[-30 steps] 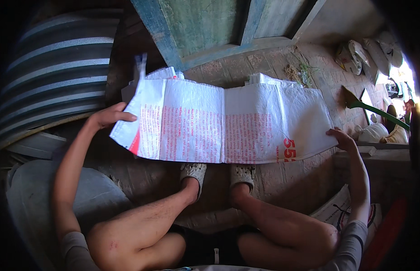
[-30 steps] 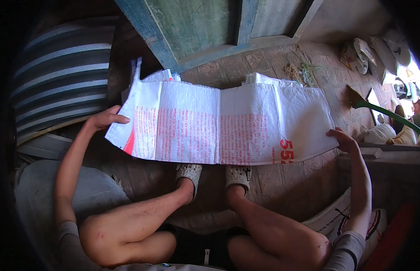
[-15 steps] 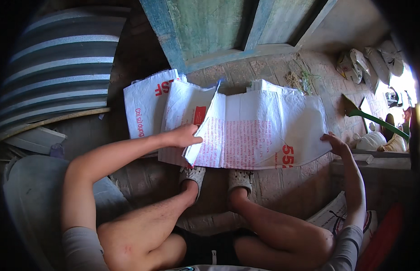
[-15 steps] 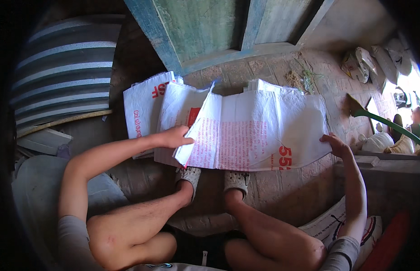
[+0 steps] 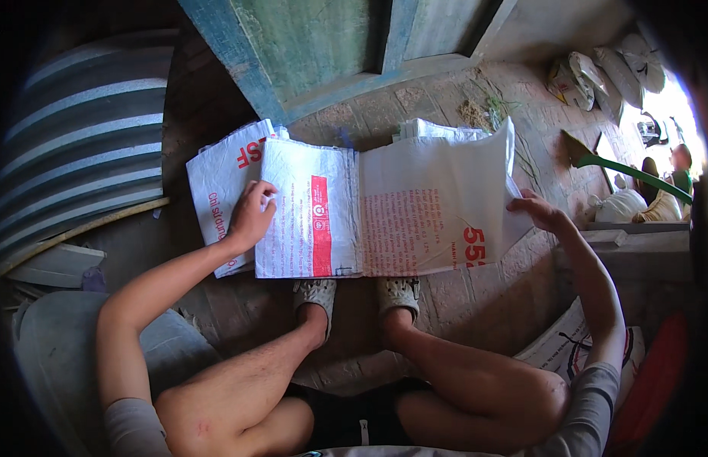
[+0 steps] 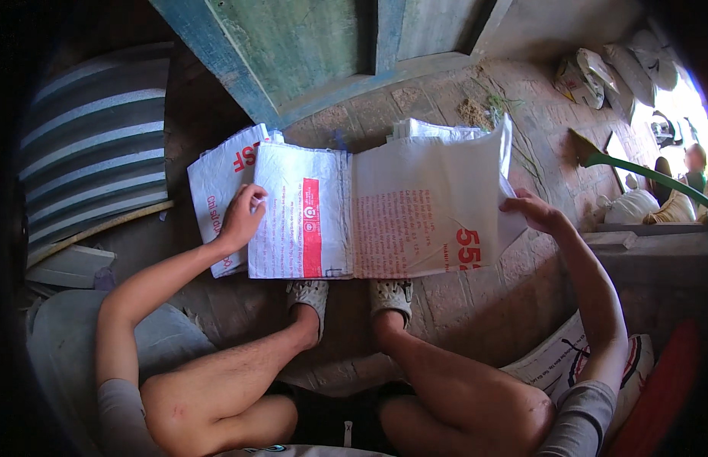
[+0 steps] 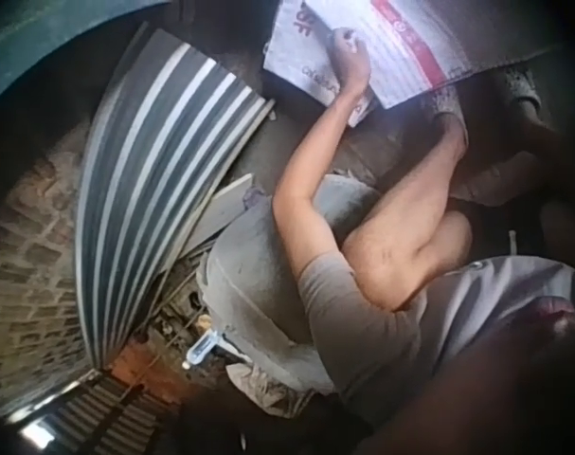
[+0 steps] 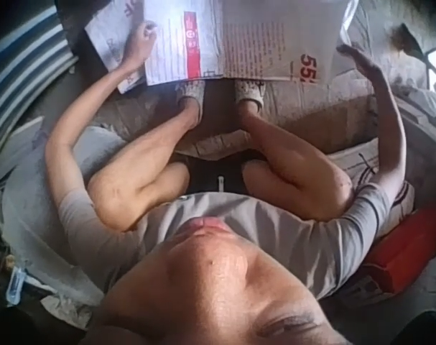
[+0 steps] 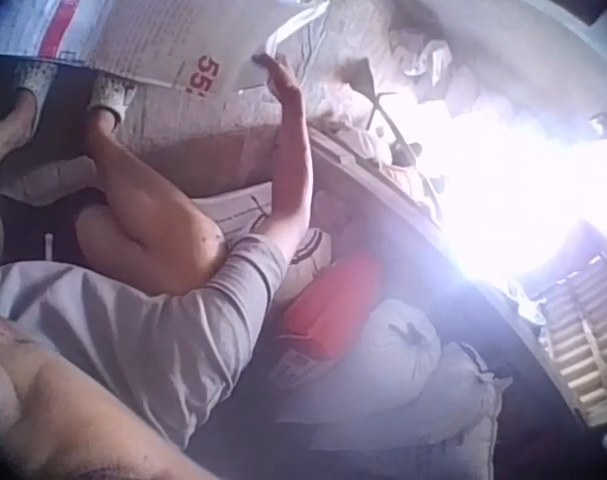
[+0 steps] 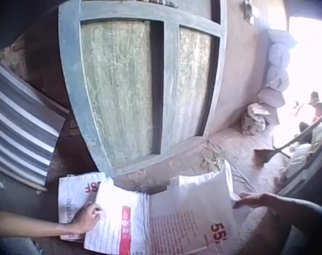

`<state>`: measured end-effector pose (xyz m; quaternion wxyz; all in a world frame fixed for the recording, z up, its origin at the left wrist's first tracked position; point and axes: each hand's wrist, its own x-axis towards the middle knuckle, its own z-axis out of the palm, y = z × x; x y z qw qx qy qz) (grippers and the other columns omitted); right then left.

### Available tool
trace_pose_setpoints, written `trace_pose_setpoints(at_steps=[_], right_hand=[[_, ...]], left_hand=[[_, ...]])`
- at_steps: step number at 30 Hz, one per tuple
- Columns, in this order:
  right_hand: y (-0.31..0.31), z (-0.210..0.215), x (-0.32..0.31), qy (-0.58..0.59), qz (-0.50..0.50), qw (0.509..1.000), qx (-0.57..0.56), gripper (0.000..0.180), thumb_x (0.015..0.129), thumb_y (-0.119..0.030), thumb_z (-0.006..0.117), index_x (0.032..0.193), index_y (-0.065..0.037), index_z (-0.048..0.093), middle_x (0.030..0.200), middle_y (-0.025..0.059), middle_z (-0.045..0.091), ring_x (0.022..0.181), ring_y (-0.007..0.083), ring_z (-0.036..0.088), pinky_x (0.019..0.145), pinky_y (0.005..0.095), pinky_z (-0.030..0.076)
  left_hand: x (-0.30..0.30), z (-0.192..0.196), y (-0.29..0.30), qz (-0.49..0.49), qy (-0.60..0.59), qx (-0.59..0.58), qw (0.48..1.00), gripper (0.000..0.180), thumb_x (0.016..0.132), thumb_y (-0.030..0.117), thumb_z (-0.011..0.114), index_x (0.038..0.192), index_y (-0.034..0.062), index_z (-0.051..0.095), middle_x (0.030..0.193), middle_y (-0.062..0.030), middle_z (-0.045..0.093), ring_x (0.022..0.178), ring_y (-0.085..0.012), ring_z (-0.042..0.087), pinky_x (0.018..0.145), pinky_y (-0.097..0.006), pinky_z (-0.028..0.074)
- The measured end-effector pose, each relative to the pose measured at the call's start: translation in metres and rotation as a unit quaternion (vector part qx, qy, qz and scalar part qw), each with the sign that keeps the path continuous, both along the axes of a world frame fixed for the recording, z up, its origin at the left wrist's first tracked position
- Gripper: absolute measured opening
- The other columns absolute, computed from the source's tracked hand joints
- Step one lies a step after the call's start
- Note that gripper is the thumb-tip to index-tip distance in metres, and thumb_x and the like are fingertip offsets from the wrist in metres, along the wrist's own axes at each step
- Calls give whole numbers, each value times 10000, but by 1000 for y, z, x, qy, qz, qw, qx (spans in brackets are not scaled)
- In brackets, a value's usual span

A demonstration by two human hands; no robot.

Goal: Folding empty woven plastic bags for storage or reuse.

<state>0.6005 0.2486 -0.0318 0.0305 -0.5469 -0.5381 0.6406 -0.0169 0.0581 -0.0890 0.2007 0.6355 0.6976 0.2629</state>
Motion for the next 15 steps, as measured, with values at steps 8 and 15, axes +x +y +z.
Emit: trace_pose_setpoints(at_steps=[8, 15], right_hand=[[-28, 27, -108, 71, 146, 986, 32, 523, 850, -311, 689, 1195, 81, 654, 1088, 168, 722, 943, 255, 699, 885, 387, 551], [-75, 15, -192, 38, 263, 961, 72, 374, 933, -209, 626, 1209, 39, 672, 1086, 156, 725, 972, 252, 700, 954, 411, 536]], left_hand=[[-21, -18, -13, 103, -36, -80, 991, 498, 871, 175, 729, 1281, 42, 481, 972, -128, 605, 863, -287, 631, 798, -403, 515], [-23, -32, -18, 122, -74, -173, 975, 568, 885, 241, 731, 1326, 10, 458, 932, -149, 655, 881, -263, 657, 785, -410, 512]])
